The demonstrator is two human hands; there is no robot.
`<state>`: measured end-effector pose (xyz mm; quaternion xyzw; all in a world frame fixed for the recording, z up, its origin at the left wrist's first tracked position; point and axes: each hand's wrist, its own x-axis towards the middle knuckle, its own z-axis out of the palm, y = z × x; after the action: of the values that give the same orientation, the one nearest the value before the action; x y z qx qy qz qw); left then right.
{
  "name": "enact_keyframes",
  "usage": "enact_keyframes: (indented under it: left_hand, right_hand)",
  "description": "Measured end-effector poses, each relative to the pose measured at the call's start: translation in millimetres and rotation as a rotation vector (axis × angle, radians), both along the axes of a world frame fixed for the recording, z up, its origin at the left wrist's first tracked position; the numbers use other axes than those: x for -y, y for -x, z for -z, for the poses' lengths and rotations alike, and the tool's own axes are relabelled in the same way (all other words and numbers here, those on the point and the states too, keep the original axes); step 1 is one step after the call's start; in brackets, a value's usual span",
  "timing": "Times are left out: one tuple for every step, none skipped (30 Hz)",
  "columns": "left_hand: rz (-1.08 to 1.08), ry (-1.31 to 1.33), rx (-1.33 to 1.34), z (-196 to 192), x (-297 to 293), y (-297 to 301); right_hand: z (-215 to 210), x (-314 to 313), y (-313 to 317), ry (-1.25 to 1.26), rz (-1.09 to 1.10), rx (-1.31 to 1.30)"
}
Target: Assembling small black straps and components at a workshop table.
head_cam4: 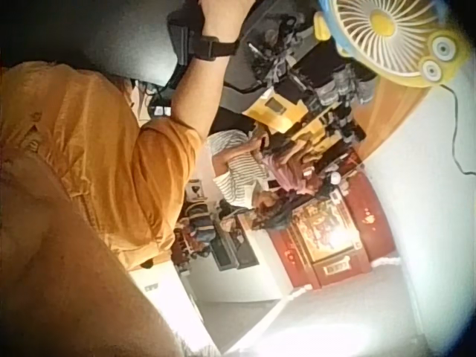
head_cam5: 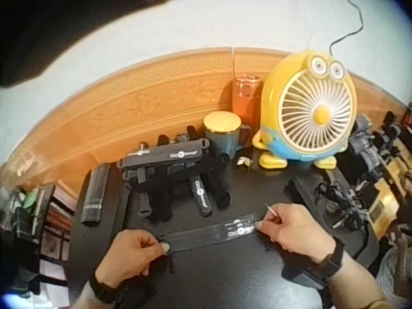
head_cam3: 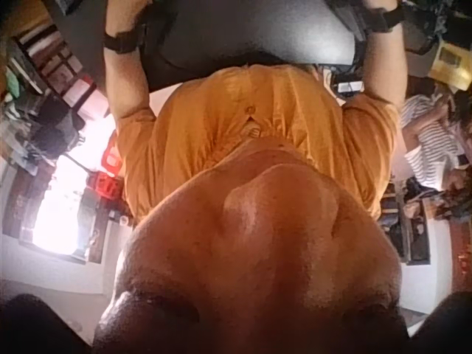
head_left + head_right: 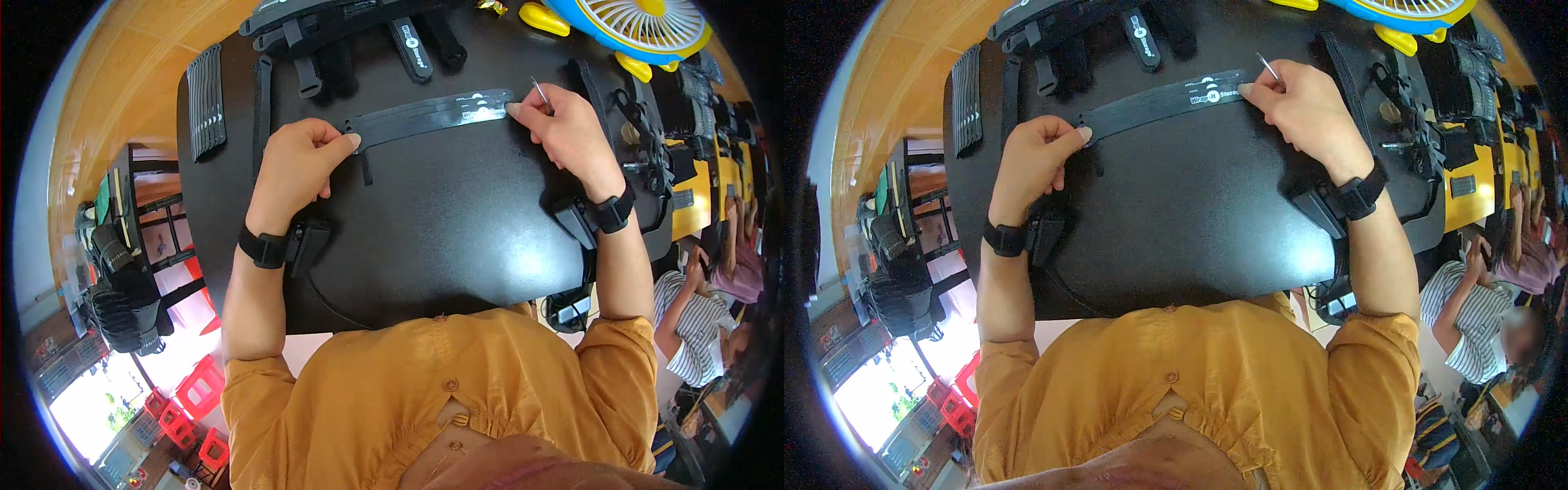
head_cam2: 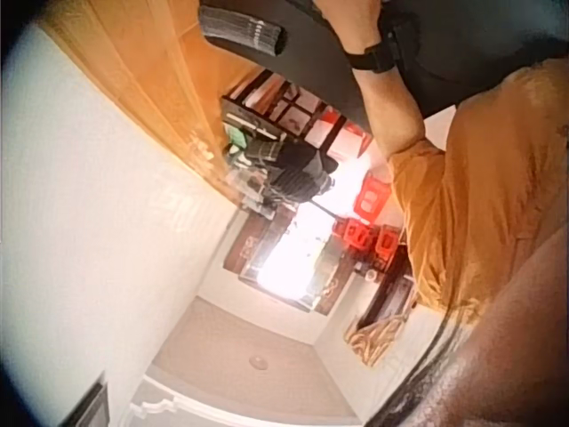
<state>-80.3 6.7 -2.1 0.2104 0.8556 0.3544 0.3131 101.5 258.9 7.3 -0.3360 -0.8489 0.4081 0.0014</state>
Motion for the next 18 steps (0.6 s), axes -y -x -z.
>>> enact_keyframes:
  left_hand:
    - [0.002, 0.0, -0.008, -1, 0, 0]
    - [0.003, 0.0, -0.015, -1, 0, 0]
    - [0.003, 0.0, -0.018, -3, 0, -1]
    - [0.004, 0.015, -0.019, -5, -1, -1]
    - [0.006, 0.03, -0.02, -6, -2, -2]
    - [0.006, 0.028, -0.022, -3, -2, -1]
    - [0.013, 0.016, -0.029, 1, 0, 1]
    - [0.021, 0.005, -0.035, 2, 1, 2]
    - [0.019, 0.005, -0.039, 0, 1, 1]
    - [0.031, 0.021, -0.055, -1, 1, 0]
    - [0.043, 0.037, -0.071, -3, 0, 0]
    - [0.045, 0.035, -0.075, -3, -1, 0]
    - [0.049, 0.058, -0.092, -2, -1, 0]
    - [0.054, 0.08, -0.11, -3, 0, 0]
    - [0.057, 0.079, -0.115, -5, 1, 0]
    - [0.082, 0.121, -0.223, -9, 2, 1]
    - [0.108, 0.162, -0.331, -13, 3, 2]
    - [0.115, 0.161, -0.337, -16, 3, 2]
  right_hand:
    - [-2, 1, 1, -0.008, 0.002, 0.005]
    - [-3, 2, 1, -0.017, 0.003, 0.01]
    - [-3, 2, 1, -0.017, 0.003, 0.007]
    - [-1, 2, 0, -0.017, 0.0, 0.006]
    - [-1, 1, 0, -0.017, -0.003, 0.005]
    - [-1, 1, 0, -0.018, -0.002, 0.003]
    - [-2, 2, 0, -0.019, -0.008, 0.009]
    - [-3, 2, 1, -0.02, -0.013, 0.016]
    - [-3, 3, 1, -0.021, -0.015, 0.012]
    - [-3, 3, 1, -0.037, -0.011, 0.018]
    - [-2, 3, 0, -0.054, -0.007, 0.024]
    - [-2, 3, 0, -0.055, -0.004, 0.02]
    - [-2, 2, -1, -0.052, -0.014, 0.025]
    - [-1, 2, -2, -0.049, -0.023, 0.031]
    - [0, 1, -3, -0.05, -0.02, 0.026]
    - [1, 0, -4, -0.005, 0.029, -0.01]
    - [1, -3, -6, 0.041, 0.079, -0.046]
    - [1, -7, -8, 0.04, 0.086, -0.052]
